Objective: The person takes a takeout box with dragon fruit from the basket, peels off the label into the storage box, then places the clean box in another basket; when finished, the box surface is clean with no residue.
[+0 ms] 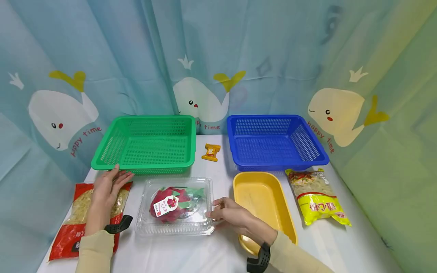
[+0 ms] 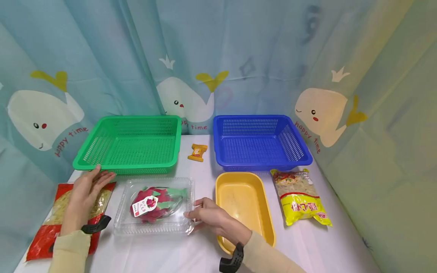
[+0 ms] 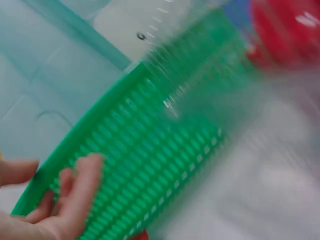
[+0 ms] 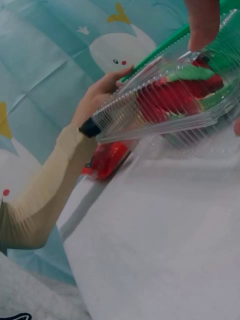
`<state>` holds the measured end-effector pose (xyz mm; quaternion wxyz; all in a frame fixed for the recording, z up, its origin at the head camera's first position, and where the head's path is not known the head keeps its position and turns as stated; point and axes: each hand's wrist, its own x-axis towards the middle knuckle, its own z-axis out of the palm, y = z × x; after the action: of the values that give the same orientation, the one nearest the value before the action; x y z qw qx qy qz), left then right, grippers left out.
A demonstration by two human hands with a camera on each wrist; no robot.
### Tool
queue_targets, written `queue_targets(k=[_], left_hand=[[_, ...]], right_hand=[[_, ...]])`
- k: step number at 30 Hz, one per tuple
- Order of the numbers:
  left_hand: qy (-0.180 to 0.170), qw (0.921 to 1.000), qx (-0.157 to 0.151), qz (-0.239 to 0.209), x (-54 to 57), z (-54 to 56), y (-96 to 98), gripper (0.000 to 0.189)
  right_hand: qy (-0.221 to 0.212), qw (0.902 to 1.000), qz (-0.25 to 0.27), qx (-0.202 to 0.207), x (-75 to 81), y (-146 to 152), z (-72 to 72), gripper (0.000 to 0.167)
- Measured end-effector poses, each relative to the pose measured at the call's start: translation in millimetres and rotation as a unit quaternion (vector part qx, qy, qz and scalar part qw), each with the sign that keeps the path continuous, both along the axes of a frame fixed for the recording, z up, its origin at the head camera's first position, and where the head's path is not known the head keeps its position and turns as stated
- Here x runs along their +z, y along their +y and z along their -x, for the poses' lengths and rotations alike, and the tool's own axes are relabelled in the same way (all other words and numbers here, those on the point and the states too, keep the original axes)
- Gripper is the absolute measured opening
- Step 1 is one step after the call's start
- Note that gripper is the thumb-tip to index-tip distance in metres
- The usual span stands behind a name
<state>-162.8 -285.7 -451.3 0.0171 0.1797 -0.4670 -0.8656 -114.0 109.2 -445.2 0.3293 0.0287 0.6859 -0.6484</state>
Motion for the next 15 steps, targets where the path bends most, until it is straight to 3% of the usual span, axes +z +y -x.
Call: queue_targets(k=[1,2,3,5,7,8,9,11,15], left_hand=[[-0.017,0.9973,-0.026,0.067,-1.2,-2.1,1.5,0.048],[-0.034,0.9879,-0.054,0.141,-2.1,-4.8,3.5,0.054],[-0.052,0.9713,-0.084,0.216,-2.5,-8.4,5.9,0.062],[-0.077,0.9253,-0.133,0.347,-2.8,-16.6,10.3,0.073],[-0.089,0.8882,-0.175,0.416,-1.9,-25.6,13.6,0.077],[-0.09,0.8775,-0.191,0.43,-1.7,-30.1,15.1,0.078],[-0.09,0.8722,-0.206,0.434,-1.9,-34.0,16.4,0.079],[-0.085,0.8741,-0.231,0.419,-3.7,-39.3,18.9,0.08],[-0.082,0.8952,-0.249,0.36,-12.8,-44.6,25.7,0.079]], right_hand=[[0.005,1.0,-0.007,0.002,1.0,0.6,-0.2,0.053],[0.011,0.9998,-0.015,0.003,2.1,1.1,-0.3,0.054],[0.016,0.9996,-0.021,0.004,3.1,1.5,-0.3,0.054],[0.031,0.9989,-0.035,0.006,4.8,1.3,-0.4,0.056],[0.042,0.998,-0.047,0.007,6.1,-0.2,-0.5,0.059],[0.051,0.9972,-0.055,0.008,6.4,-1.1,-0.2,0.061],[0.06,0.9962,-0.063,0.007,7.0,-2.1,0.0,0.064],[0.085,0.9919,-0.094,0.001,8.9,-3.8,1.5,0.066],[0.146,0.9778,-0.149,-0.019,11.9,-5.2,8.9,0.069]])
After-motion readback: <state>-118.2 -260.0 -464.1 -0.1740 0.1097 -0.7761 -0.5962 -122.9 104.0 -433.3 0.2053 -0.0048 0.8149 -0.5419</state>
